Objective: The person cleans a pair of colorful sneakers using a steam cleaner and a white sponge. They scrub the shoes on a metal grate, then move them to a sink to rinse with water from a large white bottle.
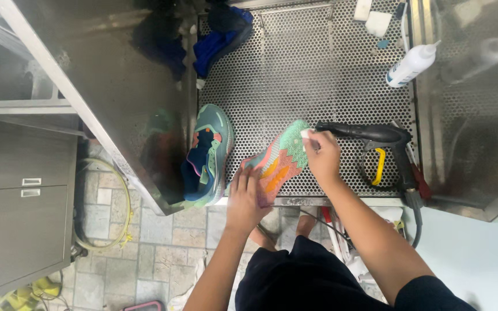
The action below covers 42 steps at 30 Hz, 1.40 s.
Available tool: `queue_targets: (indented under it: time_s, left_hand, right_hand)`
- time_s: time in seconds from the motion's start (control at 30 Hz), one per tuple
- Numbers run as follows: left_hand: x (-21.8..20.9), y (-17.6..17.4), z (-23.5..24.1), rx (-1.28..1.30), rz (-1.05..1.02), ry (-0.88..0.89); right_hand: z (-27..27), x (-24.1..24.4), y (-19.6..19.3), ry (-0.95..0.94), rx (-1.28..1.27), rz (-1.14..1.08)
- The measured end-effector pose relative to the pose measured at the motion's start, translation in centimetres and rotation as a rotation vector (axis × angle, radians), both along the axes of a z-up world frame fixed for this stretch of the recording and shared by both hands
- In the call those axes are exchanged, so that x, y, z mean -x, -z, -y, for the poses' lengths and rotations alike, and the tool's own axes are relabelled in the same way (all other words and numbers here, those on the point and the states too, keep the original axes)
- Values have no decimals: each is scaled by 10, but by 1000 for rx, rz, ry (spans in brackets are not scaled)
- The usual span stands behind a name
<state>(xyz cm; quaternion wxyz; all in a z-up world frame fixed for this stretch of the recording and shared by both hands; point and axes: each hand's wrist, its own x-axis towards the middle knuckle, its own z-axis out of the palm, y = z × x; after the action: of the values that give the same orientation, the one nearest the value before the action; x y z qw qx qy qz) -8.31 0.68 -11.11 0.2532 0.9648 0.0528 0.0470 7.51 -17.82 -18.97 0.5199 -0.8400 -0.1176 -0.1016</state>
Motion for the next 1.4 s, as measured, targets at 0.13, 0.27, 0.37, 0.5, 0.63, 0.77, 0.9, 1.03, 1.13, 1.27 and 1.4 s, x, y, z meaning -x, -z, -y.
queue_targets:
  time_s: [0.13, 0.27, 0.37, 0.5, 0.63, 0.77, 0.9, 1.03, 1.13, 1.27, 1.4]
  left_hand:
    - [-15, 1, -16, 70, -91, 12]
    - [-21, -7, -35, 148, -124, 62]
    - [-22, -7, -36, 141, -167, 69]
    - [-23, -6, -34, 117, -246, 14]
    - [-24, 1, -30, 122, -185, 5]
    - [-24, 1, -33, 135, -148, 30]
    - [-24, -2, -32, 162, -237, -14]
    - [-30, -5, -37, 212, -218, -13]
    - [-29, -4, -42, 252, -253, -18]
    - [-25, 3, -46, 313, -181, 6]
    - [-20, 10, -51, 329, 19, 70]
  right_hand:
    - [-27, 48, -28, -193, 105, 211]
    - [-29, 45, -45, -520, 139, 329]
    - [-26, -4, -49, -495, 221, 312]
    - [-36, -26, -52, -363, 259, 269]
    - [-35, 21, -53, -578, 189, 330]
    - [-34, 0, -54, -672, 240, 298]
    - [-39, -21, -56, -455, 270, 246]
    - [-40, 29, -62, -538, 166, 235]
    - [-34, 30, -59, -595, 200, 309]
    - [-23, -17, -38, -420, 245, 337]
    - [-29, -15, -23, -186, 189, 217]
